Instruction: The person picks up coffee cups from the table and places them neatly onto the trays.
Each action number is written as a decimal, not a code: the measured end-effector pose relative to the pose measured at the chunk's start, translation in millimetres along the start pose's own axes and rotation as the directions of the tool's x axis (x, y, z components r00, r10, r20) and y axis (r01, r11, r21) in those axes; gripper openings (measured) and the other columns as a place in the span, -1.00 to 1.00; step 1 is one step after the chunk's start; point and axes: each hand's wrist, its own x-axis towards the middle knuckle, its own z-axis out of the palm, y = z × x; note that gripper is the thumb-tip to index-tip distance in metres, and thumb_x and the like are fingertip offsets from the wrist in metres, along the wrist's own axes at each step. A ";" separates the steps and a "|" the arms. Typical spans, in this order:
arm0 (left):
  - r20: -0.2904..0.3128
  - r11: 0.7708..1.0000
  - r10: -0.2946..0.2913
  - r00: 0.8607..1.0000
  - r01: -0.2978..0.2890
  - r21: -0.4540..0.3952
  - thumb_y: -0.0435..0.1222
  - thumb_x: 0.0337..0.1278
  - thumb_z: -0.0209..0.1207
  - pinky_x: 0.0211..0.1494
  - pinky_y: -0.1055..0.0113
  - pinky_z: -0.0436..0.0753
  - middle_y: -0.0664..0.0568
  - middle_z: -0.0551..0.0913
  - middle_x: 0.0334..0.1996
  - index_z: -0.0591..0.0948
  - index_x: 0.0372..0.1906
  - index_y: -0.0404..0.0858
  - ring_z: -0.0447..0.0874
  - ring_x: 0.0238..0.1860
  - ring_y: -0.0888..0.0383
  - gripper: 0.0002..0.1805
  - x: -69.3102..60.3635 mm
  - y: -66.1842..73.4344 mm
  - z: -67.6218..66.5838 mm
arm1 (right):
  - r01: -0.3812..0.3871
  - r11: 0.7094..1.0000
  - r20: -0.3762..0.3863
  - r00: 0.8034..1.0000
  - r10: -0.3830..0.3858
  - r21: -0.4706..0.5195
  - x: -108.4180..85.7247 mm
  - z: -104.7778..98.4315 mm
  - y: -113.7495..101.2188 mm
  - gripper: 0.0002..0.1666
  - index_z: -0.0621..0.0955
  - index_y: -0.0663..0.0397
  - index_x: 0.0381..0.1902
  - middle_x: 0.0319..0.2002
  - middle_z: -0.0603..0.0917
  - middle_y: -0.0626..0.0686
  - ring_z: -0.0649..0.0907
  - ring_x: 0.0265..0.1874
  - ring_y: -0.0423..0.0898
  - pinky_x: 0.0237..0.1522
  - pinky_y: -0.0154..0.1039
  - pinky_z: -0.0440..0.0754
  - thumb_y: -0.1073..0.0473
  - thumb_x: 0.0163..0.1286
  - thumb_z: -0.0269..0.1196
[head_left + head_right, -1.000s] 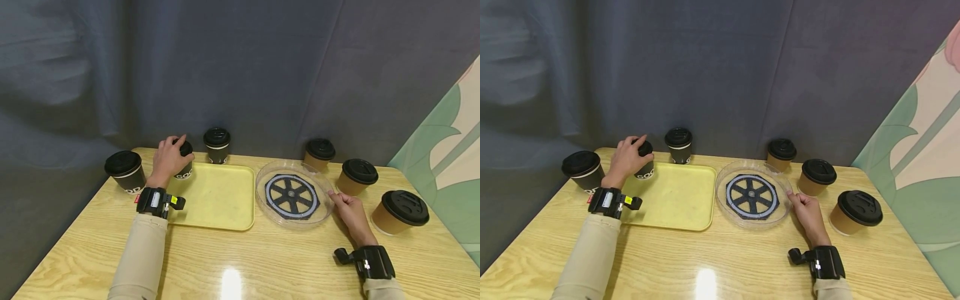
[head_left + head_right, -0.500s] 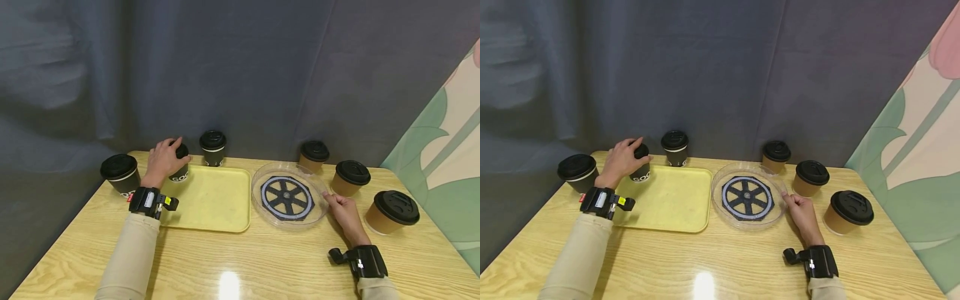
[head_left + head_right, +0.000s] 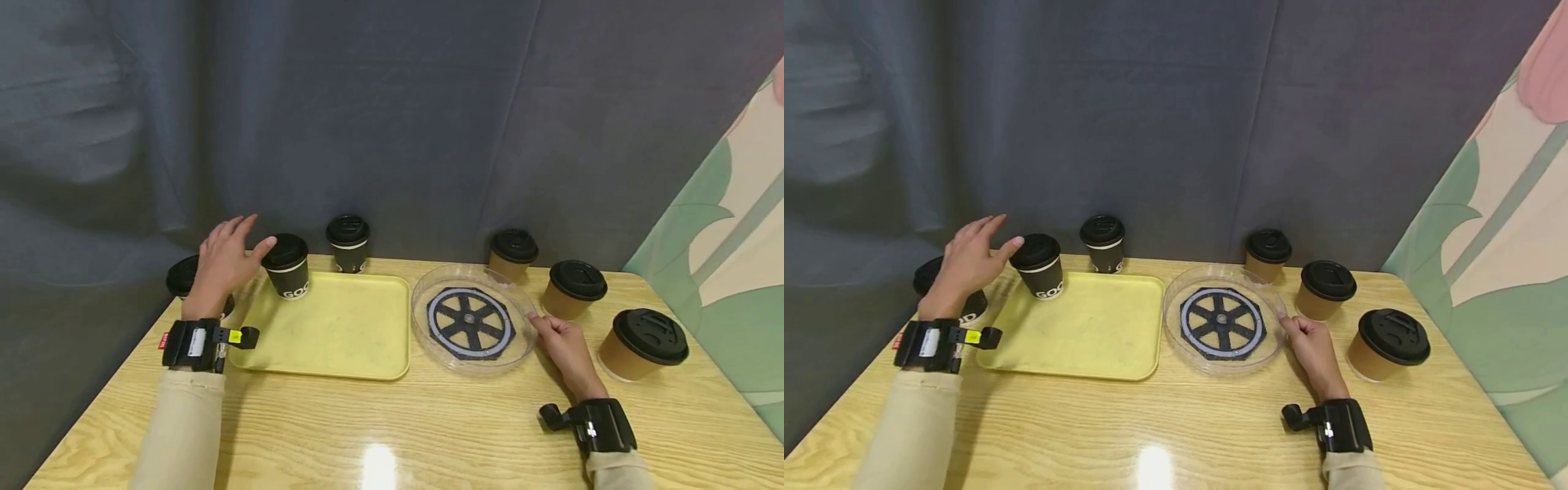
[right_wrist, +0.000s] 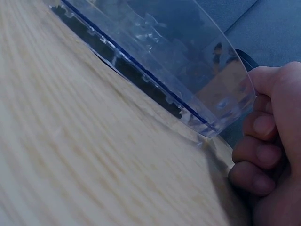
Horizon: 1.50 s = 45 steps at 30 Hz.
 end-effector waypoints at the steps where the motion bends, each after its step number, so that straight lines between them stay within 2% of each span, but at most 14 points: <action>1: -0.011 1.000 -0.014 1.000 0.014 0.009 0.12 0.39 -0.04 0.36 -0.36 0.00 -0.33 0.15 0.44 0.23 0.45 -0.24 0.01 0.45 -0.36 -0.28 -2.2 -3.3 -4.2 | 0.000 1.000 -0.003 1.000 0.000 -0.001 -0.1 -0.3 -0.2 -0.37 0.30 -0.01 -0.75 -0.77 0.19 -0.23 0.24 -0.71 -0.25 -0.60 -0.20 0.19 -0.21 0.42 0.14; 4: -0.047 0.997 -0.051 0.998 0.054 0.052 0.03 0.42 -0.02 0.32 -0.39 0.00 -0.35 0.20 0.41 0.35 0.35 -0.29 0.04 0.41 -0.39 -0.39 -10.5 -15.5 -13.3 | 0.006 1.000 -0.011 1.000 -0.006 0.005 0.2 -0.5 0.1 -0.36 0.29 -0.01 -0.75 -0.77 0.18 -0.23 0.23 -0.71 -0.25 -0.60 -0.20 0.19 -0.19 0.42 0.15; 7: -0.063 0.991 -0.096 0.993 0.101 0.084 -0.03 0.40 0.02 0.29 -0.44 -0.07 -0.39 0.19 0.38 0.40 0.29 -0.33 0.02 0.38 -0.43 -0.44 -21.9 -31.2 -16.1 | 0.012 1.000 -0.006 1.000 -0.012 0.013 0.8 0.0 0.8 -0.37 0.28 0.00 -0.75 -0.77 0.17 -0.23 0.23 -0.71 -0.25 -0.60 -0.20 0.19 -0.18 0.42 0.15; 11: -0.021 0.983 -0.167 0.986 0.168 0.068 0.10 0.38 -0.03 0.22 -0.52 -0.13 -0.44 0.10 0.38 0.33 0.33 -0.31 -0.06 0.37 -0.50 -0.33 -33.6 -51.4 -11.6 | 0.012 1.000 -0.002 1.000 -0.012 0.014 1.1 0.3 1.5 -0.37 0.28 0.00 -0.75 -0.77 0.17 -0.22 0.23 -0.71 -0.24 -0.60 -0.20 0.19 -0.18 0.42 0.15; 16: 0.028 0.976 -0.216 0.976 0.215 0.009 0.21 0.38 -0.17 0.13 -0.48 0.11 -0.50 0.08 0.35 0.21 0.41 -0.28 0.05 0.27 -0.56 -0.23 -38.3 -64.4 0.1 | 0.002 1.000 0.007 1.000 -0.002 0.018 0.7 -0.5 2.7 -0.37 0.28 -0.01 -0.75 -0.77 0.18 -0.22 0.23 -0.71 -0.24 -0.59 -0.19 0.19 -0.19 0.42 0.14; 19: 0.030 0.973 -0.227 0.973 0.228 -0.026 0.21 0.37 -0.15 0.10 -0.44 0.20 -0.50 0.06 0.36 0.18 0.43 -0.29 0.06 0.26 -0.53 -0.21 -38.6 -67.4 5.2 | -0.005 1.000 0.008 1.000 0.004 0.007 0.6 -1.1 3.7 -0.36 0.29 -0.01 -0.74 -0.77 0.18 -0.22 0.23 -0.70 -0.23 -0.58 -0.19 0.19 -0.20 0.42 0.14; 28: 0.038 0.950 -0.297 0.954 0.300 -0.085 0.20 0.28 0.00 0.18 -0.44 0.20 -0.47 0.03 0.40 0.07 0.46 -0.38 0.02 0.33 -0.46 -0.07 -36.7 -69.6 5.3 | -0.006 1.000 0.011 1.000 0.007 -0.019 2.3 -0.4 0.9 -0.37 0.30 -0.02 -0.74 -0.76 0.18 -0.21 0.25 -0.68 -0.23 -0.56 -0.19 0.19 -0.21 0.42 0.13; 34: 0.026 0.951 -0.296 0.955 0.298 -0.085 0.22 0.27 -0.01 0.15 -0.44 0.22 -0.45 0.06 0.39 0.08 0.46 -0.37 0.04 0.32 -0.45 -0.07 -38.4 -69.0 3.0 | 0.000 1.000 0.010 1.000 0.000 -0.010 2.6 -0.2 0.2 -0.38 0.29 -0.04 -0.74 -0.76 0.18 -0.22 0.24 -0.69 -0.23 -0.58 -0.19 0.19 -0.21 0.42 0.14; 41: 0.021 0.962 -0.262 0.965 0.263 -0.077 0.25 0.23 0.01 0.10 -0.45 0.23 -0.45 0.08 0.37 0.12 0.44 -0.37 0.05 0.31 -0.46 -0.05 -41.0 -70.0 -1.4 | 0.006 1.000 0.009 1.000 -0.005 -0.011 1.0 -0.5 -0.9 -0.37 0.28 -0.03 -0.75 -0.77 0.18 -0.23 0.23 -0.70 -0.24 -0.58 -0.20 0.19 -0.19 0.43 0.14; 45: 0.022 0.960 -0.269 0.963 0.270 -0.076 0.24 0.22 0.04 0.10 -0.44 0.24 -0.45 0.08 0.38 0.12 0.44 -0.37 0.05 0.30 -0.45 -0.05 -40.5 -69.7 -2.2 | 0.007 1.000 0.004 1.000 -0.007 0.005 -0.1 0.3 -1.7 -0.37 0.29 0.01 -0.74 -0.77 0.17 -0.23 0.23 -0.70 -0.24 -0.58 -0.20 0.19 -0.17 0.43 0.15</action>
